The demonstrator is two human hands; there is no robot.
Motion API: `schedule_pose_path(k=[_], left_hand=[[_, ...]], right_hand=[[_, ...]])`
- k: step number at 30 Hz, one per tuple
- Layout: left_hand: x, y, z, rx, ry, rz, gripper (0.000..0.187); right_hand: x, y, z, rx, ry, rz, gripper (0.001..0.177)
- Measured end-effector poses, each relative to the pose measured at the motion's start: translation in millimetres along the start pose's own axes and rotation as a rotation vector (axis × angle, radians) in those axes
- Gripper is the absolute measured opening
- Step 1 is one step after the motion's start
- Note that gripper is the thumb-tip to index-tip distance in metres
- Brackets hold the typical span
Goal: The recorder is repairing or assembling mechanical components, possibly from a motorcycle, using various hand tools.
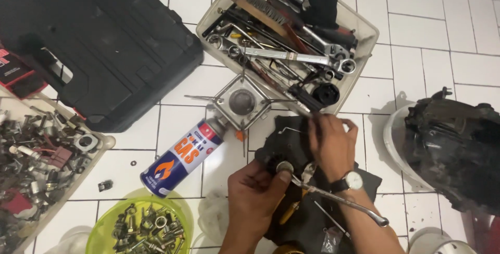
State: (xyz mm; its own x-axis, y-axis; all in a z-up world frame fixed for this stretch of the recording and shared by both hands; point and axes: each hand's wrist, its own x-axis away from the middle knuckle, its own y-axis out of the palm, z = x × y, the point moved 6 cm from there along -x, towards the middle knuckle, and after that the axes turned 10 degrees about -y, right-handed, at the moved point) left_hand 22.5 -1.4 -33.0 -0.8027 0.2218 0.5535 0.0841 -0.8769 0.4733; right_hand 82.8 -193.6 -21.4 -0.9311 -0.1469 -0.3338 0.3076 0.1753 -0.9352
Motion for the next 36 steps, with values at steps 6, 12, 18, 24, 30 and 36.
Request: schedule_pose_path(k=[6,12,18,24,30,36], left_hand=[[1.6,7.4,2.5,0.056,-0.044,-0.054,0.021],[-8.4,-9.9,-2.8,0.069,-0.032,-0.066,0.019],[-15.7,-26.5,11.9,0.161,0.022,0.003,0.016],[-23.7,-63.1,1.7,0.389,0.176,-0.004,0.006],[-13.1,-56.7,36.0,0.45,0.231,0.193,0.014],[-8.0,-63.1,27.8,0.423,0.272,0.171,0.017]], right_hand=[[30.8,-4.6,-20.9,-0.024,0.072,-0.05,0.026],[52.5,-9.6,-32.1,-0.027,0.122,-0.134,0.034],[61.0,-19.3,-29.6,-0.115,0.071,-0.113,0.039],[112.9,-26.6,62.6,-0.399,0.61,0.175,0.013],[96.2,-25.4,86.8,-0.532,0.329,0.069,0.021],[78.0,-2.7,68.1,-0.188,-0.14,-0.34,0.039]])
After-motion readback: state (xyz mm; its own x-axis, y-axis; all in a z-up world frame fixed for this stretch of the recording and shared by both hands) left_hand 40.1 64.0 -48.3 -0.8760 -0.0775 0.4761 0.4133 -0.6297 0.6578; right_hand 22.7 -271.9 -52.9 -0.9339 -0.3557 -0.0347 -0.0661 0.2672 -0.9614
